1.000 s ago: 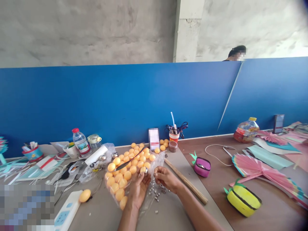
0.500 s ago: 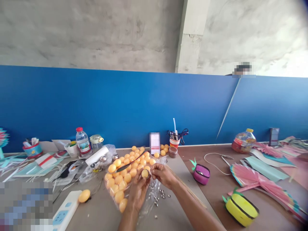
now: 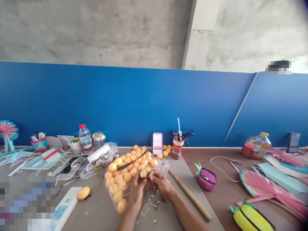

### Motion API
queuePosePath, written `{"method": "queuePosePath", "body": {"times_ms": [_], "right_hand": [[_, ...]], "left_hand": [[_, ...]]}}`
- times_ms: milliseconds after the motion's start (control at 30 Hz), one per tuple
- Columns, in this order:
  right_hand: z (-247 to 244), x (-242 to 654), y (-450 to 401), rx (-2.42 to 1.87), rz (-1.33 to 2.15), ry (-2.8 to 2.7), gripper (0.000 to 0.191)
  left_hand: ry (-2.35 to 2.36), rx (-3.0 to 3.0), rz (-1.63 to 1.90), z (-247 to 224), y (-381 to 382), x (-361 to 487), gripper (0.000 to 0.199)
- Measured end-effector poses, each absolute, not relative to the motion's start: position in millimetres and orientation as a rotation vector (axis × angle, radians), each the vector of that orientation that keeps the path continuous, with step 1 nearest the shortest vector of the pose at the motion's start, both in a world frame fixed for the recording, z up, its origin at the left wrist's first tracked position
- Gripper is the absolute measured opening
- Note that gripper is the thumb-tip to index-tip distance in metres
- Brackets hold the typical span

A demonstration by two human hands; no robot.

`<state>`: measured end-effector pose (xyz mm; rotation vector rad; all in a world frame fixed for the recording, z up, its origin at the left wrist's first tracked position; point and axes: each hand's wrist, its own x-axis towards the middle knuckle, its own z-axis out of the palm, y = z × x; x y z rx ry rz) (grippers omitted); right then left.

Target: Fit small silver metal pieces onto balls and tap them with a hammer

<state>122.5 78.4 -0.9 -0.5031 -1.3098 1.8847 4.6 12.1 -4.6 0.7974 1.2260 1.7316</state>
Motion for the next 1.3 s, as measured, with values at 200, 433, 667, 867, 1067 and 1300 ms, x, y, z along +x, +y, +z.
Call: {"method": "queuePosePath", "body": {"times_ms": [200,433,667,867,1067,1300], "right_hand": [[-3.1,120.0,74.6,-0.532,1.885,-1.309,0.035],[-2.0,117.7,73.3,-0.625,1.83,-1.351,0.031],[1.6,115.7,72.5,-0.687,1.768,-1.417,0.027],[2.5,114.9,71.7,-0.759,1.685,-1.483,0.025],[5.5,118.8,71.6,-0.729,1.611,-1.588,0.018],[4.3,119.8,69.6,-0.756,1.548,-1.65,0.011]], "left_hand": [[1.428,0.974,1.696,-5.6,10.7,0.9,0.058],[1.568,1.058,1.723,-3.2,9.7,4.3,0.054],[1.651,1.088,1.695,-3.1,8.2,3.9,0.052],[1.65,1.119,1.657,-7.4,6.9,2.6,0.049],[1.626,1.116,1.668,-9.6,7.6,2.6,0.049],[1.668,1.117,1.674,-17.1,9.9,0.4,0.048]]}}
